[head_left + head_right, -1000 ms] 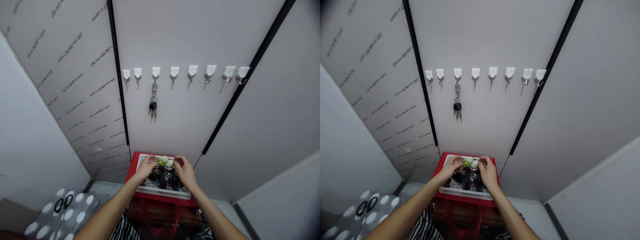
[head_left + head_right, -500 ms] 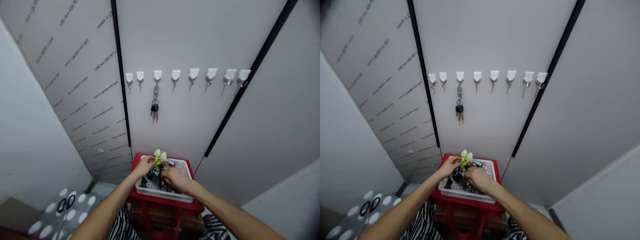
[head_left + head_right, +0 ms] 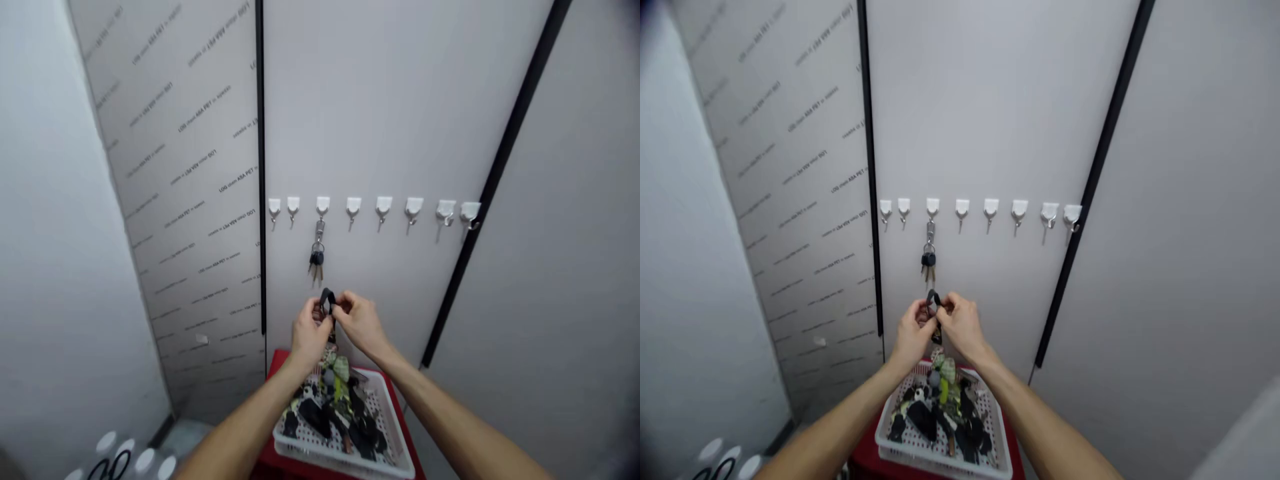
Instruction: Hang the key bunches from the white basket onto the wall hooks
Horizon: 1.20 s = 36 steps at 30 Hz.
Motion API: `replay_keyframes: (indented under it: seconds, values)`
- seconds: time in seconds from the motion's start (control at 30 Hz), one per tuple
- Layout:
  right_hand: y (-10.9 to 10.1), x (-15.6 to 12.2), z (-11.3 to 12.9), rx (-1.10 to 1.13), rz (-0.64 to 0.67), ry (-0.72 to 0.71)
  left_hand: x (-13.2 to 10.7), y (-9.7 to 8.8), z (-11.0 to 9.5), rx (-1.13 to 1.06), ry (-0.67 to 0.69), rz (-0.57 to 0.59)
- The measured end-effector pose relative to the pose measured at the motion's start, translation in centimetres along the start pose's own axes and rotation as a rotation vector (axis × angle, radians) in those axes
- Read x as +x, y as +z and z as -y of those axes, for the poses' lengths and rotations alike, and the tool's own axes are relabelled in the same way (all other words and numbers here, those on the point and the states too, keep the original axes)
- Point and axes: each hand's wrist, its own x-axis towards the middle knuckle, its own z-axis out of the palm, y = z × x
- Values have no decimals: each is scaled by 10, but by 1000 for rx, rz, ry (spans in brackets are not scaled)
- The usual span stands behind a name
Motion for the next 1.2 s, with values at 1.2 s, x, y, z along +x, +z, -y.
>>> replay_keyframes:
  seconds: [1.2]
  values:
    - [48,82,61,-262,-4,-216,91,-101,-26,329,166,-215]
